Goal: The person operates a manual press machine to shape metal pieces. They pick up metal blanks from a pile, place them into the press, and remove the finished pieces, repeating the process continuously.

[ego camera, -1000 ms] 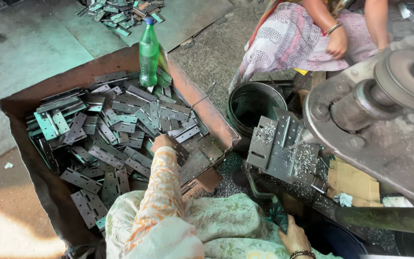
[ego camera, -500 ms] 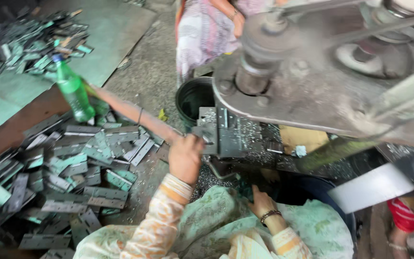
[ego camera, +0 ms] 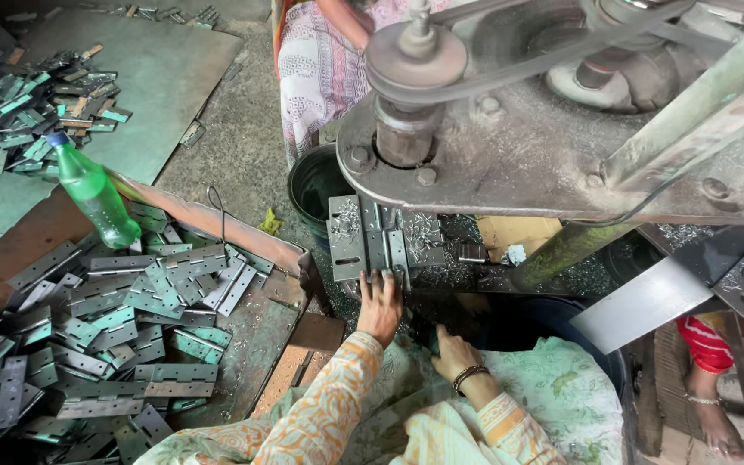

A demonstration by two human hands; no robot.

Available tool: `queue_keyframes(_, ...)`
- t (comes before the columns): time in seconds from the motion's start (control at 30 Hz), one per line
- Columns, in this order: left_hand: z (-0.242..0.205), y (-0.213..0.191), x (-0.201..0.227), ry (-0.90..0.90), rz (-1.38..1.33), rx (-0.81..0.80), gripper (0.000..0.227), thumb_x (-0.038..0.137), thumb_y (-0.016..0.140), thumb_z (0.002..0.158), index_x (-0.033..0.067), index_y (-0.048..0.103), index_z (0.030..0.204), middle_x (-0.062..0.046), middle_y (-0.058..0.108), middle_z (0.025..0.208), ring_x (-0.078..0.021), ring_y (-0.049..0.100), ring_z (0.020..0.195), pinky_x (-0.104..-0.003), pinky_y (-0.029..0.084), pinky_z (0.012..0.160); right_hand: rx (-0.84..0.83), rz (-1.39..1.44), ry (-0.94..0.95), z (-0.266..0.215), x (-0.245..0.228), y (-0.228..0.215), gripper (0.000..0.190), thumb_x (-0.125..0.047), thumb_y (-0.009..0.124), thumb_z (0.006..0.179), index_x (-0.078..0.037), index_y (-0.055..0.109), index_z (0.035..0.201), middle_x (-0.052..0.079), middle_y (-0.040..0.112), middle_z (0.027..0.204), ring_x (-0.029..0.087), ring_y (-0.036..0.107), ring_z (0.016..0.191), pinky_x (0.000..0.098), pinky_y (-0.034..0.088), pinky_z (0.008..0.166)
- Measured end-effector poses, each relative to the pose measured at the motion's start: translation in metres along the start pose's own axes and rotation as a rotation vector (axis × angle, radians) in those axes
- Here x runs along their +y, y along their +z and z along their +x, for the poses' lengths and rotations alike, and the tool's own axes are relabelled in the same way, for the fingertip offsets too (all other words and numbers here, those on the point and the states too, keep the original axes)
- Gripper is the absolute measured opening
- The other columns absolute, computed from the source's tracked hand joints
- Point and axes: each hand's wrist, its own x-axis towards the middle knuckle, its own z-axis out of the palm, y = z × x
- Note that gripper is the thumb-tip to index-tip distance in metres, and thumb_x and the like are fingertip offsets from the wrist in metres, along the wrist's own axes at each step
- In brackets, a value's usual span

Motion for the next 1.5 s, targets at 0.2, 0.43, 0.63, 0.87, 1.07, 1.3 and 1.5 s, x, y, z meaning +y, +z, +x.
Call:
queue_keyframes(0.2, 0.013, 0.009, -0.006, 0.017, 0.071, -0.103, 0.049, 0.017, 0.045, 0.098, -0.0113, 0.055, 0.137, -0.034, 0.046, 0.140, -0.0578, 0.044, 0.134, -0.070, 0.021, 0.117, 0.013, -0.016, -0.026, -0.008, -0.006, -0.012, 0.072, -0.023, 0.075, 0.084, -0.010, 0.041, 0.147, 0.026, 0.072, 0.107, 0.044, 0.070, 0.103, 0.0521, 0.058, 0.089)
queue_keyframes(0.43, 0.026, 0.008, -0.014, 0.026, 0.029, -0.238, 0.050, 0.020, 0.046, 0.098, -0.0080, 0.053, 0.138, -0.033, 0.042, 0.144, -0.0566, 0.039, 0.138, -0.067, 0.018, 0.119, 0.038, -0.010, 0.023, 0.007, 0.015, 0.023, 0.068, -0.024, 0.075, 0.084, -0.012, 0.045, 0.144, 0.025, 0.072, 0.106, 0.045, 0.070, 0.101, 0.0539, 0.058, 0.086)
queue_keyframes(0.63, 0.038, -0.005, -0.025, -0.005, -0.052, -0.255, 0.055, 0.022, 0.043, 0.098, -0.0018, 0.045, 0.148, -0.029, 0.040, 0.146, -0.0538, 0.034, 0.141, -0.068, 0.013, 0.120, 0.246, 0.223, -0.166, 0.038, 0.044, 0.098, 0.081, -0.031, 0.078, 0.087, -0.007, 0.033, 0.150, 0.035, 0.068, 0.098, 0.050, 0.068, 0.093, 0.0546, 0.058, 0.081)
queue_keyframes(0.87, 0.030, -0.031, -0.034, -0.181, -0.062, -0.261, 0.048, 0.027, 0.039, 0.098, 0.0147, 0.054, 0.142, -0.014, 0.038, 0.156, -0.0407, 0.020, 0.150, -0.076, 0.004, 0.116, 0.233, 0.183, -0.144, 0.031, 0.041, 0.089, 0.080, -0.024, 0.079, 0.082, -0.010, 0.037, 0.148, 0.029, 0.071, 0.099, 0.048, 0.069, 0.092, 0.0539, 0.058, 0.079)
queue_keyframes(1.07, 0.045, -0.024, -0.034, -0.283, -0.037, -0.338, 0.033, 0.029, 0.048, 0.101, 0.0153, 0.072, 0.120, -0.009, 0.042, 0.157, -0.0431, 0.017, 0.154, -0.083, 0.001, 0.113, 0.110, 0.036, -0.089, 0.023, 0.041, 0.048, 0.075, -0.022, 0.081, 0.079, -0.008, 0.043, 0.142, 0.025, 0.073, 0.096, 0.044, 0.072, 0.092, 0.0522, 0.060, 0.081)
queue_keyframes(1.3, 0.069, -0.020, -0.040, -0.208, 0.026, -0.451, 0.032, 0.035, 0.053, 0.098, 0.0189, 0.073, 0.118, -0.010, 0.043, 0.155, -0.0475, 0.017, 0.152, -0.087, 0.004, 0.108, 0.191, 0.058, -0.031, 0.036, 0.048, 0.089, 0.080, -0.025, 0.083, 0.076, -0.012, 0.042, 0.144, 0.025, 0.073, 0.094, 0.046, 0.070, 0.090, 0.0553, 0.058, 0.078)
queue_keyframes(1.5, 0.066, -0.022, -0.033, -0.190, 0.047, -0.336, 0.040, 0.031, 0.054, 0.096, 0.0181, 0.067, 0.130, -0.017, 0.047, 0.149, -0.0495, 0.022, 0.148, -0.087, 0.009, 0.108, 0.165, 0.035, -0.014, 0.036, 0.045, 0.084, 0.078, -0.029, 0.082, 0.078, -0.014, 0.043, 0.144, 0.024, 0.073, 0.092, 0.046, 0.071, 0.089, 0.0550, 0.059, 0.077)
